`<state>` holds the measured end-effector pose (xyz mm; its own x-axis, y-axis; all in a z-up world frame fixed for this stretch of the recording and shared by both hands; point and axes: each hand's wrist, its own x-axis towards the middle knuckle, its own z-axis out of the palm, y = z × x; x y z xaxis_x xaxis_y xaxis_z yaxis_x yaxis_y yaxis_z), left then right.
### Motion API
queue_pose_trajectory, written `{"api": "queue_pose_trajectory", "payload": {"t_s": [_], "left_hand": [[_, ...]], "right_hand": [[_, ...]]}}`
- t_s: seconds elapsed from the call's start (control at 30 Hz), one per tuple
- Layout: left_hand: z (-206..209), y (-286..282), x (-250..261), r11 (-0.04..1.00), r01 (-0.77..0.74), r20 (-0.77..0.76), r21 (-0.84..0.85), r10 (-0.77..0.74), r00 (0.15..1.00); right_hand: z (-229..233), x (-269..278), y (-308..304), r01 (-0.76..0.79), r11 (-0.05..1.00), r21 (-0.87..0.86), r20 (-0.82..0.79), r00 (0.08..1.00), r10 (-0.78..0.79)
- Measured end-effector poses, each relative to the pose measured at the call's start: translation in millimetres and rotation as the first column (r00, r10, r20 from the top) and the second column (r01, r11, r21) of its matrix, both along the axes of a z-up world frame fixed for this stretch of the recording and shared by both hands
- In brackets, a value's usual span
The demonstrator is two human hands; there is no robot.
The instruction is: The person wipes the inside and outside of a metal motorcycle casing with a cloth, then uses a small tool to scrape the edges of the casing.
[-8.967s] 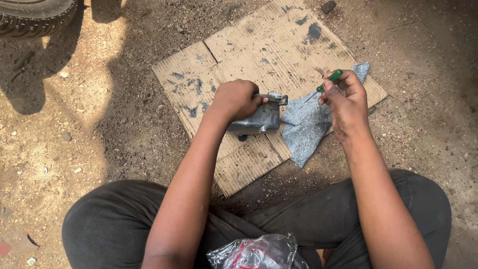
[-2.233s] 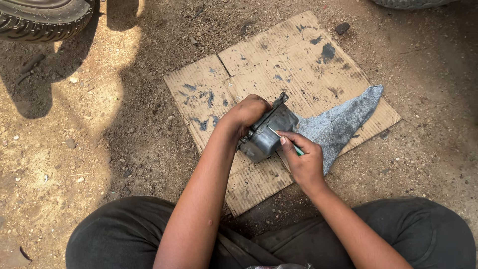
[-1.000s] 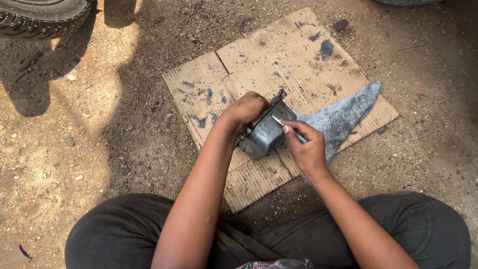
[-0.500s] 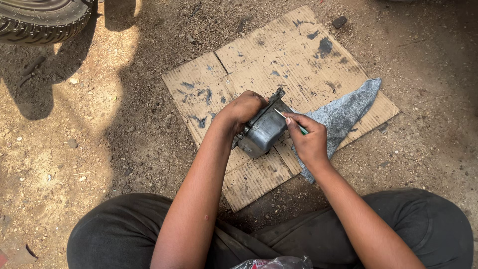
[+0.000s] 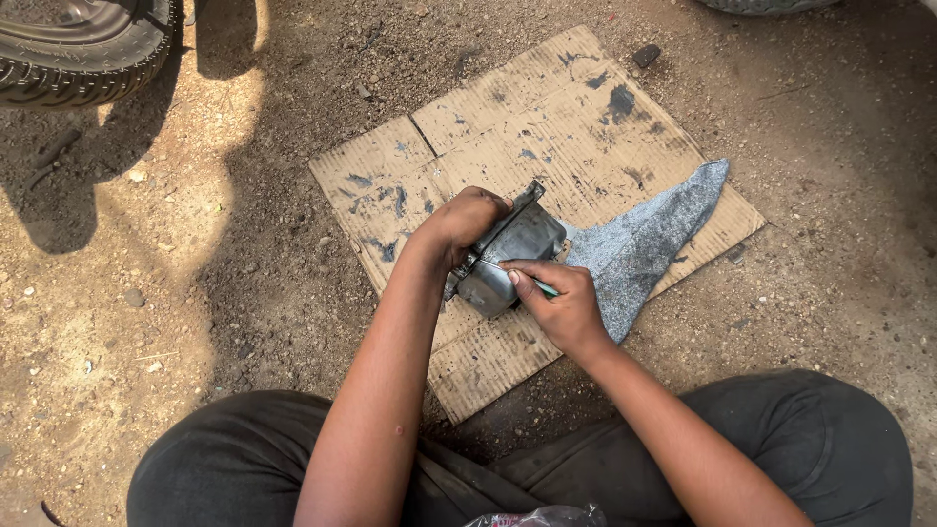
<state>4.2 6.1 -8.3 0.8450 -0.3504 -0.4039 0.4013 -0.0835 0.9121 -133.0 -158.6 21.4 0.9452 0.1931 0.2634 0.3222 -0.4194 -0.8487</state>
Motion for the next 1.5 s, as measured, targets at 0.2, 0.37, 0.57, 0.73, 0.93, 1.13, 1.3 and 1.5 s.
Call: {"api": "queue_pose_trajectory", "payload": {"t_s": [0.2, 0.37, 0.57, 0.73, 0.93, 1.13, 1.3, 1.5], "left_hand": [[-1, 1, -2, 0.998, -0.011, -0.008, -0.067, 0.011, 1.0], [-1, -1, 0, 0.992, -0.019, -0.037, -0.128, 0.015, 0.999], [12, 1, -5, 0.997, -0.034, -0.069, -0.074, 0.029, 0.997], [18, 0, -7, 0.999, -0.017, -0.057, -0.044, 0.014, 0.998], [10, 2, -7, 0.995, -0.011, -0.038, -0.1, 0.007, 0.999], [6, 1, -2, 0.997, -0.005, -0.075, -0.074, -0.001, 0.997], [3, 0, -2, 0.994, -0.004, -0.049, -0.109, -0.001, 0.999], [11, 1, -3, 0.996, -0.024, -0.061, -0.082, 0.019, 0.998]], "right_hand": [[1, -4, 1, -0.022, 0.984, -0.175, 0.054, 0.998, 0.032], [10, -7, 2, -0.037, 0.978, -0.207, 0.176, 0.982, 0.074], [14, -3, 7, -0.033, 0.953, -0.302, 0.209, 0.973, 0.1], [18, -5, 5, -0.01, 0.938, -0.348, 0.294, 0.948, 0.119], [6, -6, 4, 0.079, 0.951, -0.3, 0.384, 0.922, 0.044], [6, -5, -13, 0.076, 0.952, -0.297, 0.492, 0.867, 0.084], [-12, 3, -7, 0.132, 0.911, -0.392, 0.266, 0.964, -0.025], [7, 12, -25, 0.051, 0.945, -0.322, 0.139, 0.99, -0.006]]}}
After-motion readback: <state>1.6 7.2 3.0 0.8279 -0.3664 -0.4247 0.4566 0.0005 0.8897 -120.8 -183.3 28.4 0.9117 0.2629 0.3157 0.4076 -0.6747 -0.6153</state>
